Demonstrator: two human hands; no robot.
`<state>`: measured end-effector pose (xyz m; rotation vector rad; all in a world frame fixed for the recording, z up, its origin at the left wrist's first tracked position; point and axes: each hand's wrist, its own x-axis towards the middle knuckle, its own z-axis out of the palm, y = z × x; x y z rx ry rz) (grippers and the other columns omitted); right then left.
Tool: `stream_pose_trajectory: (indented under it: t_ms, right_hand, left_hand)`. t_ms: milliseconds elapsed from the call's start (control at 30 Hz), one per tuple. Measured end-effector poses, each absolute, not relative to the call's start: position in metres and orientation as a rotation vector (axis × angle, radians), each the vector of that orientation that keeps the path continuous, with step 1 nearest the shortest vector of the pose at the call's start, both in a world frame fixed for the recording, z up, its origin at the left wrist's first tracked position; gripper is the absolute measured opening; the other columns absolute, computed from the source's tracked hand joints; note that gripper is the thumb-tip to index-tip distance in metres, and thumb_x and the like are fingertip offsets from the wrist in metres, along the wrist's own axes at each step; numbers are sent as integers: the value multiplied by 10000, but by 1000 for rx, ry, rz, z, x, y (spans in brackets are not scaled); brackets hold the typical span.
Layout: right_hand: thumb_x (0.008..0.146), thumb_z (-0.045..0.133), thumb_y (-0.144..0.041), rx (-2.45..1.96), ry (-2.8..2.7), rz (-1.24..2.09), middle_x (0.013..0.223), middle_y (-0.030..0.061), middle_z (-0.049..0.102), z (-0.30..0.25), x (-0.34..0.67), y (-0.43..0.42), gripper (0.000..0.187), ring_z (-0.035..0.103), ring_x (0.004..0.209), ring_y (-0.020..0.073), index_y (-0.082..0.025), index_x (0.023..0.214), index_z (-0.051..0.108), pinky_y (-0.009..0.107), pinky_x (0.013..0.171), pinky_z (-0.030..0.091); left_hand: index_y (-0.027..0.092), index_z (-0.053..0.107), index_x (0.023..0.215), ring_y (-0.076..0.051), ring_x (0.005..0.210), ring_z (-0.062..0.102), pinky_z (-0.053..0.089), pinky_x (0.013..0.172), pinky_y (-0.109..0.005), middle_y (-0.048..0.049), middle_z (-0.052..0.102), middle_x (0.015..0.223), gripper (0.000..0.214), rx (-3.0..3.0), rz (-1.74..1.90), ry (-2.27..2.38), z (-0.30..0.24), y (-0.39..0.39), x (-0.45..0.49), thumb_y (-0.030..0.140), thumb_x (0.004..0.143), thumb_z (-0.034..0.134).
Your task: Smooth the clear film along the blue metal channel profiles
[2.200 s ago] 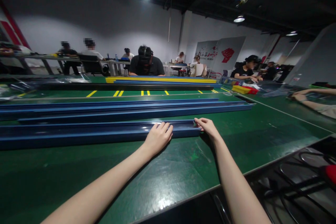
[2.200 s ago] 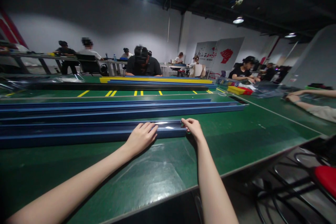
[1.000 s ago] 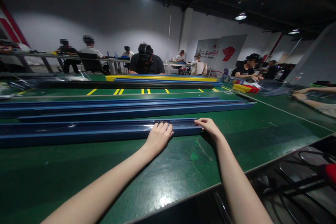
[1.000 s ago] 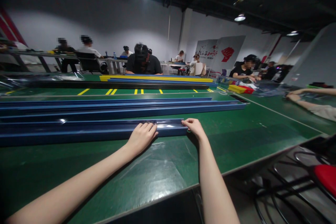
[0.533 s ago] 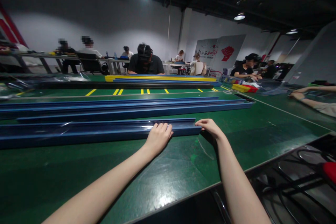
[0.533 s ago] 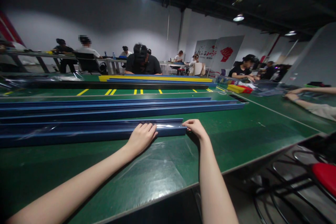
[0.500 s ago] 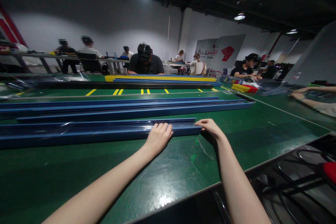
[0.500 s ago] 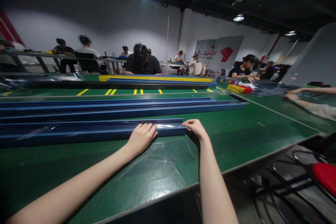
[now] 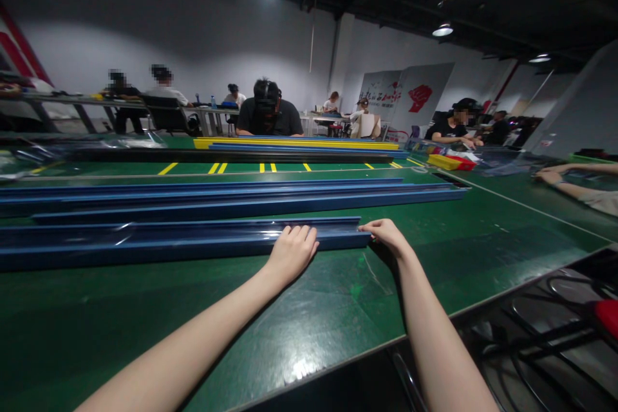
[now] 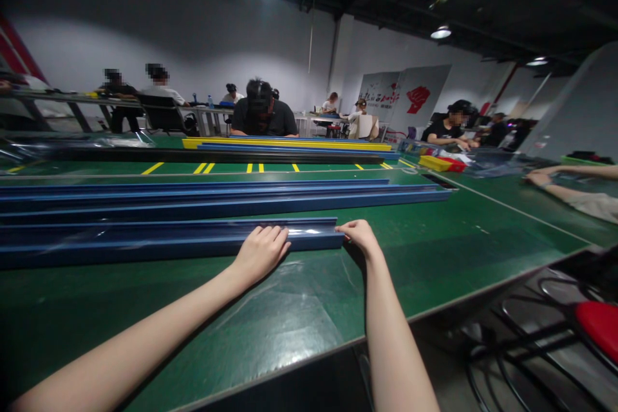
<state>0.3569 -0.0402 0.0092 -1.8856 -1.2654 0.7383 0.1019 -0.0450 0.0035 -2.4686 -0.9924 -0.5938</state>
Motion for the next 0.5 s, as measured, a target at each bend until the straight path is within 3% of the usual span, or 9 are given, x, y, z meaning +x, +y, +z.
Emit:
stream_pose_trajectory:
  t_ms: [500]
  right_hand:
    - [580,639,-313,-1882,-1225,723,404,-21,475,10,352,-40,214,387,410,61,-102,606,663,201,424,289]
  left_hand:
    - [144,531,888,-204,790,520,340,647,-312,-72,574,822,226,-2520,-529,-985,10,-42,101,296,855,367]
